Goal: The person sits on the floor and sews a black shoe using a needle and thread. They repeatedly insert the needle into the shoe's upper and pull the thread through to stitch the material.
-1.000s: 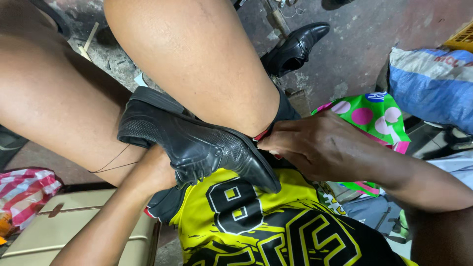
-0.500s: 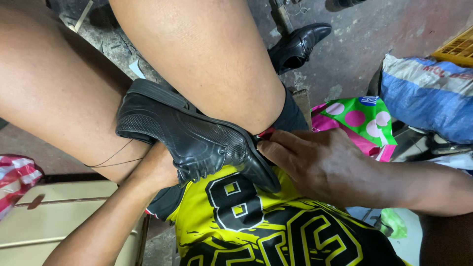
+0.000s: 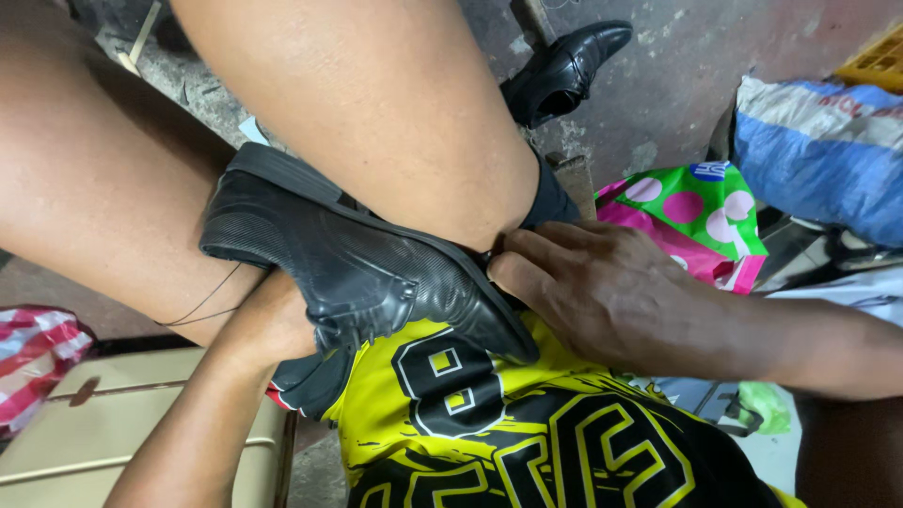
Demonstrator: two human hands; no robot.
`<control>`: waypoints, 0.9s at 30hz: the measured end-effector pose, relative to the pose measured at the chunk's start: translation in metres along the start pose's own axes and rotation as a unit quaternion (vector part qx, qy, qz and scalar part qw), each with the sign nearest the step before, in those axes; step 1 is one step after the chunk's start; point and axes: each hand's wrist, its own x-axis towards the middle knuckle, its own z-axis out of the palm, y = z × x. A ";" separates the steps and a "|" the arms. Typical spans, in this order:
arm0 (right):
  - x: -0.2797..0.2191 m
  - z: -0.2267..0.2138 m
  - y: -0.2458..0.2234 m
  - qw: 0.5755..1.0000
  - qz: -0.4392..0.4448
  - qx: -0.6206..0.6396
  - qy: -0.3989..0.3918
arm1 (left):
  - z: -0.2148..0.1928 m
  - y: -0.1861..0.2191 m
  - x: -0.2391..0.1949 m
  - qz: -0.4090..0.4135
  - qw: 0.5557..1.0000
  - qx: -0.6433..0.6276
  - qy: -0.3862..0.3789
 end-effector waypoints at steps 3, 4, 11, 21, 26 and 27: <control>-0.001 -0.003 0.011 0.996 -0.004 0.084 -0.004 | -0.001 -0.003 -0.004 0.012 0.999 0.036 0.001; 0.001 -0.003 0.016 0.997 -0.015 0.081 -0.003 | -0.001 -0.002 -0.005 -0.009 1.000 0.025 0.005; -0.001 0.006 0.032 0.998 -0.041 0.004 0.050 | 0.000 -0.003 -0.010 0.009 0.997 0.064 0.032; -0.008 0.010 0.048 0.995 0.013 -0.025 0.091 | -0.006 0.025 -0.024 -0.054 0.993 -0.034 0.096; -0.025 -0.004 0.067 0.995 0.055 -0.036 0.080 | -0.030 0.080 -0.058 -0.186 0.959 0.158 0.144; -0.026 -0.003 0.069 0.994 0.061 -0.031 0.082 | -0.030 0.101 -0.068 -0.175 0.949 0.160 0.209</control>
